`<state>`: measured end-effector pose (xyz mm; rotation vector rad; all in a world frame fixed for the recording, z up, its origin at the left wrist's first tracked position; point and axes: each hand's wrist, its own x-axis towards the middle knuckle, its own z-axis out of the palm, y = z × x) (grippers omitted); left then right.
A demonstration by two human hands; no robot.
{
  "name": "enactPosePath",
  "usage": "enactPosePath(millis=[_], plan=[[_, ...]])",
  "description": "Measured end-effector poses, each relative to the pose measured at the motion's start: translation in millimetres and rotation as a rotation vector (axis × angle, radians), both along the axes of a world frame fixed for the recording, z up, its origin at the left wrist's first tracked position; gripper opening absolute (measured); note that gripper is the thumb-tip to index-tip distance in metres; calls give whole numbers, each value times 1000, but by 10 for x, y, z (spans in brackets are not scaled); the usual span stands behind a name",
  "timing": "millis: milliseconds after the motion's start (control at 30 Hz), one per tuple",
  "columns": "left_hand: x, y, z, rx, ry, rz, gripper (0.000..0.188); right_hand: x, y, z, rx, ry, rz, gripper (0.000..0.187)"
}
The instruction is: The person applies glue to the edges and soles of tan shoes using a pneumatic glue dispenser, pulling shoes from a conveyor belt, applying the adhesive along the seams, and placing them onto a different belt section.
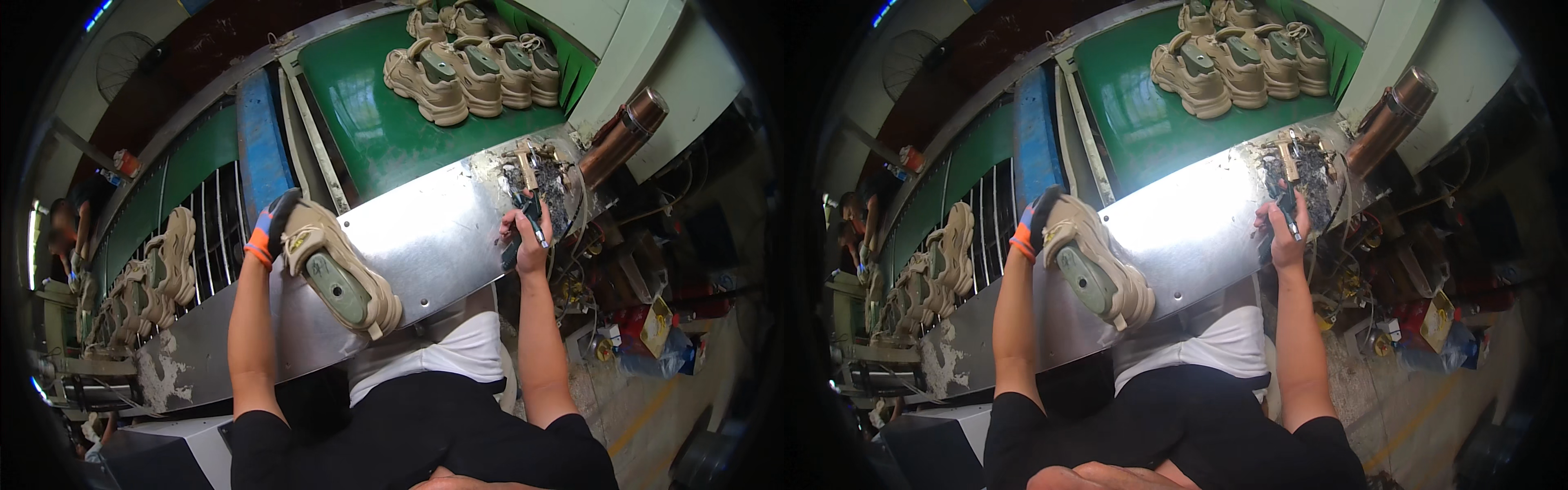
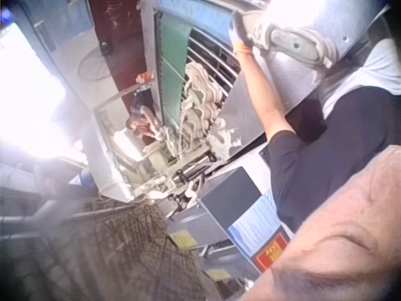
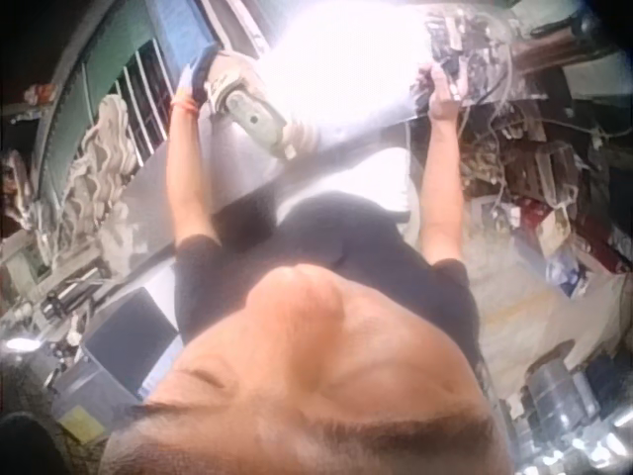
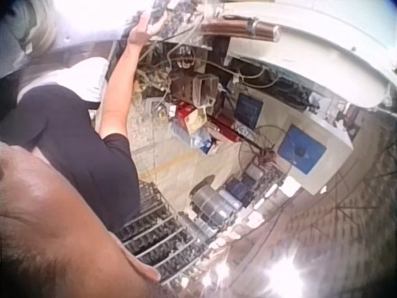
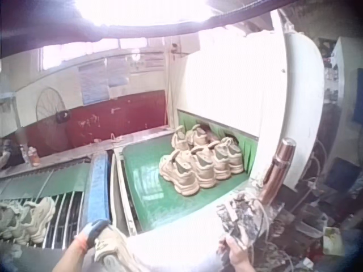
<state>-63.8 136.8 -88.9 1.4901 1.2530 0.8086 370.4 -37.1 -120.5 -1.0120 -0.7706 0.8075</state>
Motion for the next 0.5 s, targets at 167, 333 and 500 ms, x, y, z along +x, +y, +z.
enactPosePath(millis=[167, 333, 500], plan=[[476, -470, 1067, 360, -167, 83, 49, -42, -15, -30, 65, 32, -192, 45], [572, -1146, 1693, 761, -231, -191, 84, -125, -38, 98, -79, 208, -323, 44], [485, -1122, 1717, 742, -46, -241, 89, -647, -469, 317, -229, 168, 143, 41]])
